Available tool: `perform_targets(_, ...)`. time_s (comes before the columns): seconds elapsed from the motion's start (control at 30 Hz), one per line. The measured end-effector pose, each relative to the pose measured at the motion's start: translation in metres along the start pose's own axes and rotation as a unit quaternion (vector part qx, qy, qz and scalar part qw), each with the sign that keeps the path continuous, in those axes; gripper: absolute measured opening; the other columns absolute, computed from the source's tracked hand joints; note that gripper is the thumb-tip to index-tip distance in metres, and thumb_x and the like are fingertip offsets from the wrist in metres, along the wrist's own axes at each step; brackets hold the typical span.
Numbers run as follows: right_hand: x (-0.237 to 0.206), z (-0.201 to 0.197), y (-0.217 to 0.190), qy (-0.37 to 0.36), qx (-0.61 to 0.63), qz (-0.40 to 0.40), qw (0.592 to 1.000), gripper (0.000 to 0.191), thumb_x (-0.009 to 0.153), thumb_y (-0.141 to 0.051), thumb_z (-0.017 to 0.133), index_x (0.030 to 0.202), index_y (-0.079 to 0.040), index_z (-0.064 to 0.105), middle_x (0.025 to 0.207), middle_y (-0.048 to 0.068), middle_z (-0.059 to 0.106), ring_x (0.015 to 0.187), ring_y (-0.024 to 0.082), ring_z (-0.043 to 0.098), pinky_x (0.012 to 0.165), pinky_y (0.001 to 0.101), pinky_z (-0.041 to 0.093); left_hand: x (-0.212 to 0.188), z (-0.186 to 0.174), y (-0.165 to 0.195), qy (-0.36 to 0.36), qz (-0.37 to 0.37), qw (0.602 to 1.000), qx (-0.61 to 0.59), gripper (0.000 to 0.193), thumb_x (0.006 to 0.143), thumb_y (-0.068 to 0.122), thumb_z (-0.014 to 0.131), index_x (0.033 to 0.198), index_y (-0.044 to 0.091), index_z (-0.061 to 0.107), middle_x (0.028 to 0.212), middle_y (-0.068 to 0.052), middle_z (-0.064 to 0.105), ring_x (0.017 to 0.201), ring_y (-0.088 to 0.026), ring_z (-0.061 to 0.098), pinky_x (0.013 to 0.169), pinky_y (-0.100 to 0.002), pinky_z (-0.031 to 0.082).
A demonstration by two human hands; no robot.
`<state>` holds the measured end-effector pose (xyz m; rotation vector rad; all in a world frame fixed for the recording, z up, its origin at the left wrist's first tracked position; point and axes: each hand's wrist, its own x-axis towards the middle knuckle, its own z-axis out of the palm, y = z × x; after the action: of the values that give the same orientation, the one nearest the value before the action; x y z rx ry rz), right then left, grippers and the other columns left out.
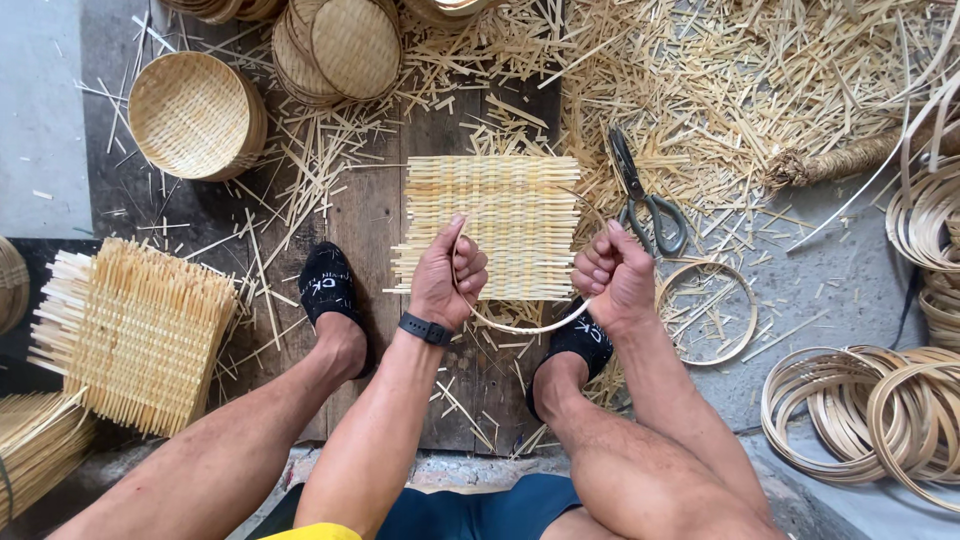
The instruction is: The person sits on the floor assembling woven bamboo trays. They lay a square woven bamboo mat over a round wooden mold, fold the protruding strips down around the mold, trim the excess with scissors, fit a thin bamboo rim ring around the edge, and press the woven piece into shape before setting it with the finished trays.
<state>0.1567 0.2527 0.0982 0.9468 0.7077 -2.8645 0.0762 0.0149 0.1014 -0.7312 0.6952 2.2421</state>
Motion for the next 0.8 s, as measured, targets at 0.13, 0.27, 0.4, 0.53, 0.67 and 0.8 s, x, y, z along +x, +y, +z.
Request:
perform_targets(0.13,0.005,-0.008,0.003,0.007,0.016,-0.027,0.999,0.039,0.105,-0.031,0.065,0.073,-0.012,0.054,0.060,-0.004,0.037,0.050,0.009,0.034,0.042,0.0247,0.030,0.001,-0.005,-0.005,0.001,-0.007,1.000,0.018,0.045,0.102,0.033,0.065,0.063,0.012,0.055,0.049,0.007,0.041,0.043,-0.006,0.032,0.035,-0.021,0.025)
perform_targets(0.27,-0.002,0.020,-0.016,-0.010,-0.132,0.007,0.991,0.029,0.099,-0.029,0.061,0.088,-0.003,0.066,0.067,0.000,0.051,0.061,0.011,0.051,0.056,0.0246,0.045,-0.003,-0.003,0.010,0.014,0.019,1.000,-0.009,0.040,0.101,0.033,0.065,0.068,0.012,0.058,0.051,0.006,0.043,0.044,-0.007,0.034,0.037,-0.023,0.027)
perform_targets(0.4,-0.021,0.063,-0.053,-0.008,-0.464,0.002,0.886,0.025,0.094,-0.021,0.066,0.109,-0.001,0.073,0.078,0.004,0.068,0.067,0.010,0.063,0.062,0.0260,0.056,-0.010,0.006,0.034,0.014,0.053,0.998,-0.001,0.034,0.099,0.036,0.065,0.080,0.008,0.064,0.052,0.005,0.046,0.045,-0.007,0.038,0.040,-0.022,0.032)
perform_targets(0.53,-0.032,0.095,-0.077,0.031,-0.596,-0.017,0.803,0.021,0.092,-0.012,0.074,0.111,-0.002,0.075,0.081,0.009,0.072,0.065,0.012,0.066,0.060,0.0272,0.058,-0.013,0.011,0.041,0.024,0.133,0.990,0.051,0.012,0.091,0.020,0.069,0.099,0.012,0.067,0.063,0.002,0.056,0.055,-0.009,0.053,0.049,-0.024,0.043)
perform_targets(0.67,-0.015,0.100,-0.073,0.097,-0.653,-0.028,0.751,0.024,0.088,-0.011,0.076,0.109,-0.002,0.069,0.082,0.010,0.073,0.064,0.013,0.069,0.056,0.0283,0.060,-0.003,-0.003,0.035,0.091,0.243,0.944,0.202,0.017,0.083,0.013,0.079,0.097,0.006,0.072,0.078,0.001,0.070,0.066,-0.008,0.062,0.055,-0.026,0.051)
perform_targets(0.8,0.028,0.075,-0.040,0.123,-0.655,-0.050,0.744,0.017,0.088,-0.010,0.076,0.103,-0.003,0.075,0.082,0.009,0.076,0.066,0.014,0.071,0.057,0.0262,0.061,0.026,-0.036,0.036,0.194,0.304,0.805,0.471,0.018,0.081,0.014,0.084,0.095,0.004,0.080,0.083,-0.006,0.075,0.072,-0.014,0.068,0.065,-0.030,0.055)
